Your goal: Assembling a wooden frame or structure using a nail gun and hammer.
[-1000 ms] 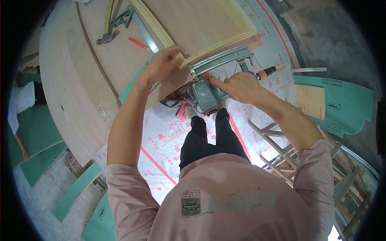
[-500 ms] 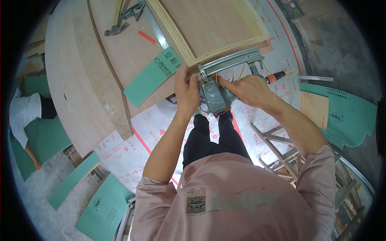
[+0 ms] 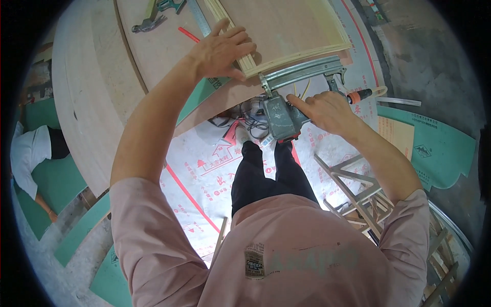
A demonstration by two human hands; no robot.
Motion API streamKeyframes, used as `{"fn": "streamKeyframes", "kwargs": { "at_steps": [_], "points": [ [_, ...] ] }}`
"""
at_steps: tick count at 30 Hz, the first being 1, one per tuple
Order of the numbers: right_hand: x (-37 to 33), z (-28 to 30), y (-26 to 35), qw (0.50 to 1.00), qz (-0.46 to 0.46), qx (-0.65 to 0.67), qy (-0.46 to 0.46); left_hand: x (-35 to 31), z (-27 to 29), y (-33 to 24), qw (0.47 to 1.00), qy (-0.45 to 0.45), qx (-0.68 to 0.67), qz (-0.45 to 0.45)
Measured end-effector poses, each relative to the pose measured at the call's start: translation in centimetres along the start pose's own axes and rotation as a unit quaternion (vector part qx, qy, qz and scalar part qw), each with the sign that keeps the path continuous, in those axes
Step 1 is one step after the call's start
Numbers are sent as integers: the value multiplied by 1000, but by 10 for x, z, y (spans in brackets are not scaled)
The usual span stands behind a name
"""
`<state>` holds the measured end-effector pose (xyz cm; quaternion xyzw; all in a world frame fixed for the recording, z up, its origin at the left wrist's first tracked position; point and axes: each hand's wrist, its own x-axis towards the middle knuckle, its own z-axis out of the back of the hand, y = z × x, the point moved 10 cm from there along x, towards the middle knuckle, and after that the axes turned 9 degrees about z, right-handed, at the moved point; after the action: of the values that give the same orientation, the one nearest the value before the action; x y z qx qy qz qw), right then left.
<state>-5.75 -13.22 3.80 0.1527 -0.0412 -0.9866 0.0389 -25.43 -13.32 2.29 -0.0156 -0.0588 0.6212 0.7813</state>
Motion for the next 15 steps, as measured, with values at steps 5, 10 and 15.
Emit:
{"fn": "streamKeyframes", "kwargs": {
  "at_steps": [5,10,15],
  "points": [
    [-1,2,1,999,-6,-34,-3,7,-15,2,999,45,11,-2],
    [-2,-2,1,1000,-9,-23,15,11,-15,1,998,41,21,-33],
    [-3,0,1,1000,-3,-11,-11,12,-15,-1,997,70,8,-26]
  ]
}}
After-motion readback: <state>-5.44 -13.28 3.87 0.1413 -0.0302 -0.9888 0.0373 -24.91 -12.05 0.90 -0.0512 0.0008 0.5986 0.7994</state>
